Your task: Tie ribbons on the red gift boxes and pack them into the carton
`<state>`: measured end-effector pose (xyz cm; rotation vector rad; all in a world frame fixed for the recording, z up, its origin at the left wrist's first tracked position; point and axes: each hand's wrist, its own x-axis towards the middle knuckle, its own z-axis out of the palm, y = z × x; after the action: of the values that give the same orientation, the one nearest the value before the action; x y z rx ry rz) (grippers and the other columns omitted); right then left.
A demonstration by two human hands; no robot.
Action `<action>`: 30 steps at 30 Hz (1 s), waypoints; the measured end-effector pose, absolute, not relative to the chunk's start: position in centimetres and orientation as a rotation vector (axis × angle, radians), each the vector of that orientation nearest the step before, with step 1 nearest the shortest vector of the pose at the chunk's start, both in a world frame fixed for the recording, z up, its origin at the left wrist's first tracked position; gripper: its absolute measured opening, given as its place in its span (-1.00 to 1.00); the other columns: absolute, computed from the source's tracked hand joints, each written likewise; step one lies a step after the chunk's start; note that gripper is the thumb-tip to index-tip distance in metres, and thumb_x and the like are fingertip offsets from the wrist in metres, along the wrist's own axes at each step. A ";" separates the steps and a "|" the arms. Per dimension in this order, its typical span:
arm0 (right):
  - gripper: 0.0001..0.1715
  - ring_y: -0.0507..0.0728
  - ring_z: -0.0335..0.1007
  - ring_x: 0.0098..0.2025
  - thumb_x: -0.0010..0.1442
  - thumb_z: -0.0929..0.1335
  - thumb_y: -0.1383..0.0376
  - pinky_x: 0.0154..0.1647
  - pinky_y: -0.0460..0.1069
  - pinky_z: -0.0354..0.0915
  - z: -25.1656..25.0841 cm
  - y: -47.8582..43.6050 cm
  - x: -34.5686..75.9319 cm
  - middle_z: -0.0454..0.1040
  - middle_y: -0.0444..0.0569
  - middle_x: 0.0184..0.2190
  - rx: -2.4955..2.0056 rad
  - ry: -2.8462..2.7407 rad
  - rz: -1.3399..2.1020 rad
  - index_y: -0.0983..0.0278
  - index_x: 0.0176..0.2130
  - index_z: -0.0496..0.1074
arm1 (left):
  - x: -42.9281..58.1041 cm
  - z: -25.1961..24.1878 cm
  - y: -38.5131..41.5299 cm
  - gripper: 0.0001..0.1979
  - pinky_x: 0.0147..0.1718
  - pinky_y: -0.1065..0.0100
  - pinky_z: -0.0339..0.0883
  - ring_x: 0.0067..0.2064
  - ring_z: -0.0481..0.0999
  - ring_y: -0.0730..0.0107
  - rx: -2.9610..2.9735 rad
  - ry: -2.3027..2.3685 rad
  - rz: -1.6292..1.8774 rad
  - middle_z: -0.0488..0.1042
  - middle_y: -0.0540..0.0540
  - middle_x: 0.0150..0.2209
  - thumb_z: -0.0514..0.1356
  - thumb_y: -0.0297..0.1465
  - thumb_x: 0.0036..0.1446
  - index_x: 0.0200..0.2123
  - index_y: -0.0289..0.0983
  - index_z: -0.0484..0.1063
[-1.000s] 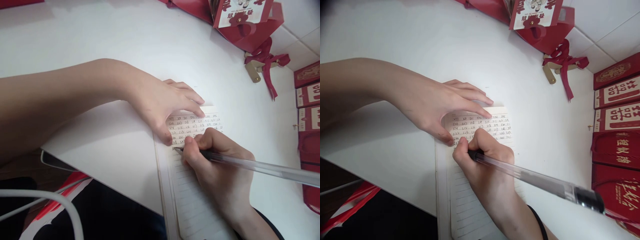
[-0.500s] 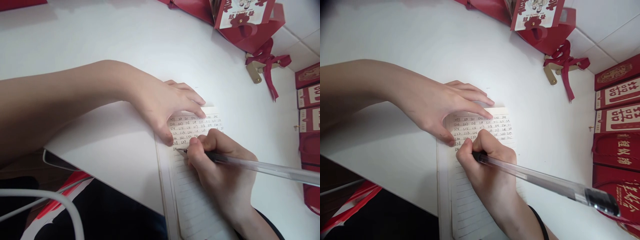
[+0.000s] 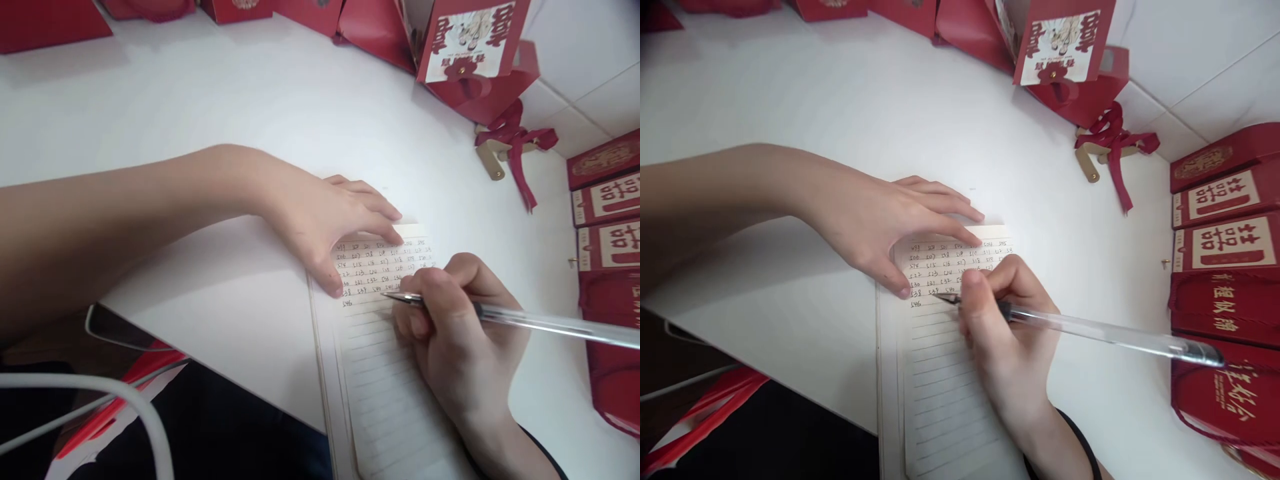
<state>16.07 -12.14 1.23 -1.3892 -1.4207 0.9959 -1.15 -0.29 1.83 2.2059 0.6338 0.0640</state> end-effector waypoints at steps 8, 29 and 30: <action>-0.75 -0.05 0.14 -0.73 0.17 0.40 0.15 -0.80 -0.16 0.06 0.5 -10.3 18.9 0.28 -0.24 -0.60 -1.447 -1.377 0.669 0.24 -0.32 0.29 | -1.3 2.0 -0.5 -0.21 0.27 0.08 -0.25 0.33 -0.07 0.00 2.266 0.582 0.057 0.12 -0.09 0.28 0.38 -0.27 -0.30 0.11 -0.12 0.33; -0.63 0.23 0.22 0.15 0.27 0.22 0.29 0.16 0.10 0.23 3.2 -10.7 7.3 0.35 0.16 0.06 -0.809 -2.328 0.151 0.32 0.02 0.38 | -1.3 -0.5 1.3 -0.75 -0.15 0.32 0.35 -0.15 0.45 0.30 2.188 1.338 0.869 0.51 -0.11 -0.24 0.00 -0.55 0.06 -0.34 -0.27 0.46; -0.66 0.23 0.28 0.11 0.25 0.27 0.25 0.14 0.08 0.25 3.7 -11.1 4.6 0.40 0.13 0.01 -0.724 -2.404 0.238 0.31 -0.02 0.42 | -1.3 -0.6 1.2 -0.76 -0.12 0.30 0.34 -0.12 0.44 0.29 2.218 1.368 0.873 0.50 -0.11 -0.25 0.00 -0.57 0.04 -0.36 -0.27 0.45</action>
<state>4.57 -11.10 3.66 -0.7236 -2.4045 0.2382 -1.28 1.20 -0.58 2.2182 1.3677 0.8735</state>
